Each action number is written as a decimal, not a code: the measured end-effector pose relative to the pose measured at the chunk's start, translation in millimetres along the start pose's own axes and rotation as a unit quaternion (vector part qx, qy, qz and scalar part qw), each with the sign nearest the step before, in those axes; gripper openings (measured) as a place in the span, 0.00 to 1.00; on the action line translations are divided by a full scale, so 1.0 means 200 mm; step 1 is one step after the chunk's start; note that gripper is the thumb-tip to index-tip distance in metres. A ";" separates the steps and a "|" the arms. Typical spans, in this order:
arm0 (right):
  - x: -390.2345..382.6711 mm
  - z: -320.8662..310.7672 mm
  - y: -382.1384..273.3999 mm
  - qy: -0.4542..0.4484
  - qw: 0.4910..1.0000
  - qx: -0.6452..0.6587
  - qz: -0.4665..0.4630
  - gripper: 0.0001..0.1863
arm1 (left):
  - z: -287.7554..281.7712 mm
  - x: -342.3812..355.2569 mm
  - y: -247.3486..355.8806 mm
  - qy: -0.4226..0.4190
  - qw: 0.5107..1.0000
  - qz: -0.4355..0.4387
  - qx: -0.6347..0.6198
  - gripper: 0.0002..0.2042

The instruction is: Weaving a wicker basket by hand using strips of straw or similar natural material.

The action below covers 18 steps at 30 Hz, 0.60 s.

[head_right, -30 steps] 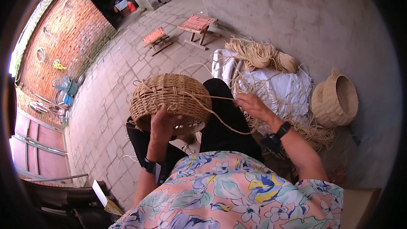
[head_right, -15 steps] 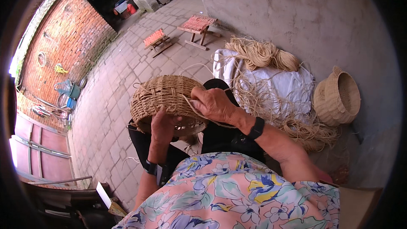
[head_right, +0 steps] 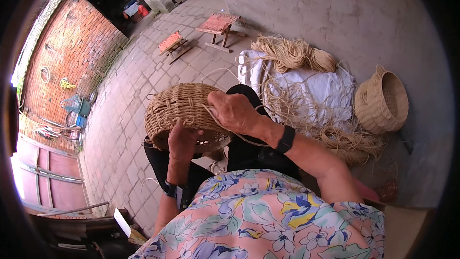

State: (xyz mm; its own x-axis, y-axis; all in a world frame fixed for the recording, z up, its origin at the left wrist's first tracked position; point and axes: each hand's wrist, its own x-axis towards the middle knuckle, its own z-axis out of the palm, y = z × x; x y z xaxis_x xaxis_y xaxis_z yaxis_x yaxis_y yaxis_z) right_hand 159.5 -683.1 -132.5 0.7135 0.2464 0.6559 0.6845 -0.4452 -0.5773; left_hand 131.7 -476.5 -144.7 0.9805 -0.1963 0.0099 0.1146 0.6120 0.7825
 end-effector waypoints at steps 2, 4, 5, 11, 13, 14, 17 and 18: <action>0.01 0.01 -0.01 -0.056 0.998 -0.006 0.003 0.07 | 0.00 0.00 0.00 -0.003 1.000 -0.003 -0.002 0.18; -0.03 0.00 0.03 -0.055 0.997 0.042 0.016 0.05 | 0.00 0.00 0.00 -0.006 1.000 -0.004 -0.006 0.17; -0.06 -0.01 0.06 -0.057 0.994 0.092 0.027 0.04 | -0.01 0.00 0.00 -0.008 1.000 0.008 0.020 0.17; -0.77 -0.40 0.71 -0.122 0.952 -0.005 0.280 0.11 | -0.01 -0.03 0.01 0.023 0.999 0.023 0.008 0.17; -1.45 -0.71 1.24 -0.225 0.865 -0.327 0.307 0.11 | 0.01 0.03 0.00 0.005 1.000 0.017 -0.008 0.18; -1.49 -0.73 1.23 -0.272 0.812 -0.344 0.386 0.11 | -0.02 0.00 0.00 0.012 1.000 0.020 -0.002 0.18; -1.43 -0.69 1.15 -0.247 0.823 -0.308 0.409 0.10 | -0.02 -0.02 0.02 0.004 1.000 0.008 -0.005 0.18; -1.34 -0.62 1.11 -0.178 0.887 -0.252 0.343 0.10 | -0.01 -0.02 0.02 -0.004 1.000 -0.001 -0.013 0.18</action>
State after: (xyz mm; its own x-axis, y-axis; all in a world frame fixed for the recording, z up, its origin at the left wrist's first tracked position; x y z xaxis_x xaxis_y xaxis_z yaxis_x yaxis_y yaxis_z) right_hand 102.3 -955.2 -376.5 0.9998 -0.0158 -0.0127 -0.0197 -0.9020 -0.4312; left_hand 128.7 -471.1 -142.5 0.9790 -0.2033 0.0135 0.1206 0.6317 0.7658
